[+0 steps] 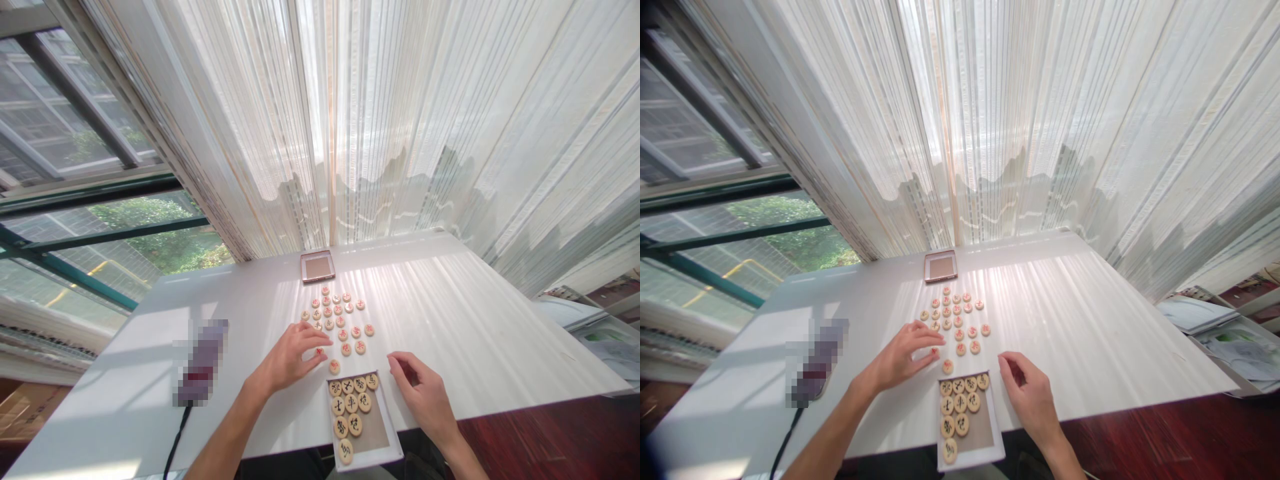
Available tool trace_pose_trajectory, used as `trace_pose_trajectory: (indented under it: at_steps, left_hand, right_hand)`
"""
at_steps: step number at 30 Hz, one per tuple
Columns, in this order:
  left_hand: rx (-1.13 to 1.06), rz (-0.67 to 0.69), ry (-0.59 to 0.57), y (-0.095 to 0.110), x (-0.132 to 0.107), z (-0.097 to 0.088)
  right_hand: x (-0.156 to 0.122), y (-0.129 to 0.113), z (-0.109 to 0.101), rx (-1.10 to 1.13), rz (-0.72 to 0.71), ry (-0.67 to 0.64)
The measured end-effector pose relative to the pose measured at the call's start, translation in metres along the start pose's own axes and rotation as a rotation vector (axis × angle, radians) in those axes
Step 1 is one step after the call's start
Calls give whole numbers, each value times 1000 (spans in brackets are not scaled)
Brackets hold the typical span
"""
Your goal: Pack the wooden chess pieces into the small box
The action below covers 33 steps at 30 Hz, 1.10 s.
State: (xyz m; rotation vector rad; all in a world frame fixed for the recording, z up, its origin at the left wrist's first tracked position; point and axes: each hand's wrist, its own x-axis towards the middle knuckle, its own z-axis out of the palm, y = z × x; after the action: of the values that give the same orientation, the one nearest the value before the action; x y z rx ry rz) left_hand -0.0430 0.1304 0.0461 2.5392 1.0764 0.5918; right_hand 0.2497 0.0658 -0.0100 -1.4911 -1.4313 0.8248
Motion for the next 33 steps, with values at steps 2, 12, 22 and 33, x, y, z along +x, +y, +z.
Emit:
trace_pose_trajectory:
  at_steps: [2,12,22,33]
  left_hand:
    - [12,-26,54,-7,7,-10]
    - [31,-18,154,-47,81,-9]
    - [-8,-110,179,-58,55,-7]
    - [-27,-288,234,-83,12,-8]
  right_hand:
    - [0,-1,0,3,-1,3]
    - [0,4,0,16,-1,-12]
    - [-2,2,-1,52,17,-31]
    - [-1,8,0,21,24,-44]
